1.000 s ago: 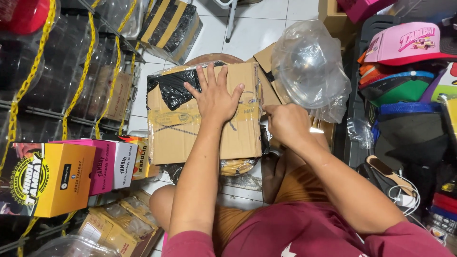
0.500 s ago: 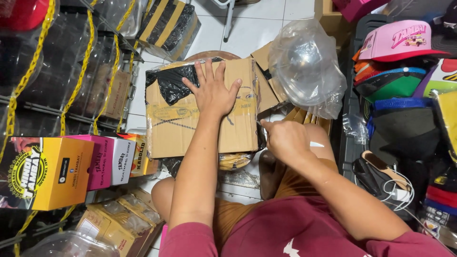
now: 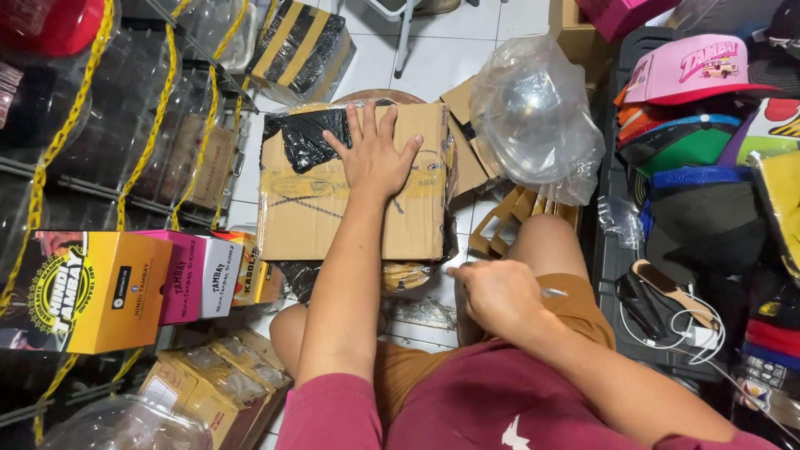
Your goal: A person uses a utility knife to open a package wrapped in black plastic and tape, then opens the cardboard box inside to access and sort baseball caps.
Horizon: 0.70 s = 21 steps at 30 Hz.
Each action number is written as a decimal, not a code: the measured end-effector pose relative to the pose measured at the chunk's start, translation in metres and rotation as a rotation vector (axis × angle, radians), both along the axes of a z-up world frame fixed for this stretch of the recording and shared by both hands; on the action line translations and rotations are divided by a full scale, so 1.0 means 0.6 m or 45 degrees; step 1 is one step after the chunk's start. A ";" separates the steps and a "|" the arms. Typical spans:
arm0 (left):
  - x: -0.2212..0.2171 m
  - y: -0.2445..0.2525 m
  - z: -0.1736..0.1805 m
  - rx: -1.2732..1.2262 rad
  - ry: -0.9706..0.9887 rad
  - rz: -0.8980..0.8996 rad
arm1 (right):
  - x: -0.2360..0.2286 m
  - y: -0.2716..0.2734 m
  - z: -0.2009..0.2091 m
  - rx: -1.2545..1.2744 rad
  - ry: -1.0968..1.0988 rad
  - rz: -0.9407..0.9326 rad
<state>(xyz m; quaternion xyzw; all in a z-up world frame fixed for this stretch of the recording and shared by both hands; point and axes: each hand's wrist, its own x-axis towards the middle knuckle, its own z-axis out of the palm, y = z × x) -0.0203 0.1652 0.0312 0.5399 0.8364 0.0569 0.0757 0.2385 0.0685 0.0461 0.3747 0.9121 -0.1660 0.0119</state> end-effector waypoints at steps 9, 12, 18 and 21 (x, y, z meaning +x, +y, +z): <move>0.072 -0.095 -0.017 0.421 -0.071 -0.391 | 0.041 0.135 0.011 -0.073 0.145 -0.453; 0.088 -0.107 -0.038 0.616 -0.103 -0.356 | 0.008 0.194 -0.005 -0.009 0.201 -0.387; 0.083 -0.097 -0.062 0.586 -0.055 -0.291 | -0.065 0.240 -0.026 0.082 0.176 -0.107; 0.084 -0.105 -0.046 0.525 -0.116 -0.312 | -0.081 0.237 0.006 0.095 0.232 -0.064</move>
